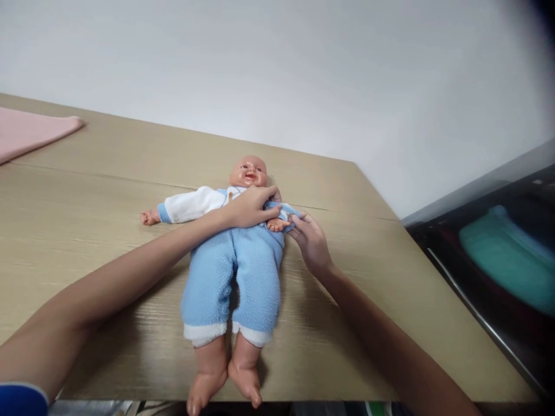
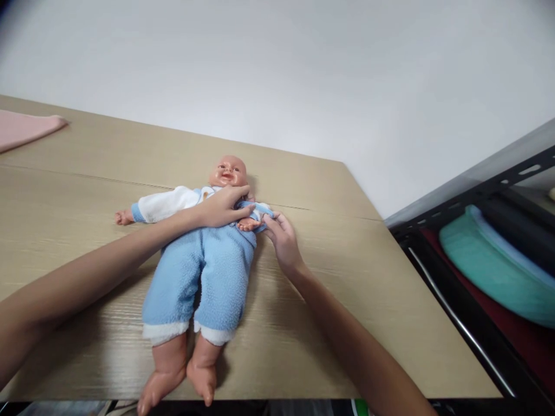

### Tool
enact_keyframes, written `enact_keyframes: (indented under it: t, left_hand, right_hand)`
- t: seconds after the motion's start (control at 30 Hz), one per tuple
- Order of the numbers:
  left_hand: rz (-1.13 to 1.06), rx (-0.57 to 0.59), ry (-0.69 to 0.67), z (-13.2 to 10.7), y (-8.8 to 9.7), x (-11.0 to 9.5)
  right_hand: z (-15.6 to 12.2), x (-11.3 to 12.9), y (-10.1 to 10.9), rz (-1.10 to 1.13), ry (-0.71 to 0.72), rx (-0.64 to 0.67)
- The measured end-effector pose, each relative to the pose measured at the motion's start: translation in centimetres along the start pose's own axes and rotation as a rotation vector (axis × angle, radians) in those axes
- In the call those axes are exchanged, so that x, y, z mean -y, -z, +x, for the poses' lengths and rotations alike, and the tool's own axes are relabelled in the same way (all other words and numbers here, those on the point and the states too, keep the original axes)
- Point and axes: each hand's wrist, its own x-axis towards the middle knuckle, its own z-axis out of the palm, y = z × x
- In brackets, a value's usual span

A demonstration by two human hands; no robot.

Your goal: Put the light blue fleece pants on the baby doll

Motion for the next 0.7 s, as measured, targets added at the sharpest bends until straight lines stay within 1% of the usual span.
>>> enact_keyframes:
  t: [0.13, 0.27, 0.37, 0.5, 0.7]
  left_hand:
    - [-0.047, 0.021, 0.008, 0.1, 0.1, 0.1]
    - [-0.066, 0.028, 0.013, 0.0, 0.1, 0.2]
    - [-0.076, 0.017, 0.037, 0.0, 0.1, 0.3]
    - [-0.099, 0.007, 0.067, 0.0, 0.3, 0.3]
    - [-0.15, -0.02, 0.089, 0.3, 0.8, 0.6]
  right_hand:
    - [0.1, -1.8, 0.1, -0.146, 0.014, -0.143]
    - [0.6, -3.3, 0.3, -0.147, 0.045, -0.18]
    - [1.1, -3.5, 0.3, -0.127, 0.063, -0.172]
    - [2.0, -3.2, 0.1, -0.114, 0.06, -0.135]
    - [4.1, -2.8, 0.2, -0.182, 0.087, -0.075]
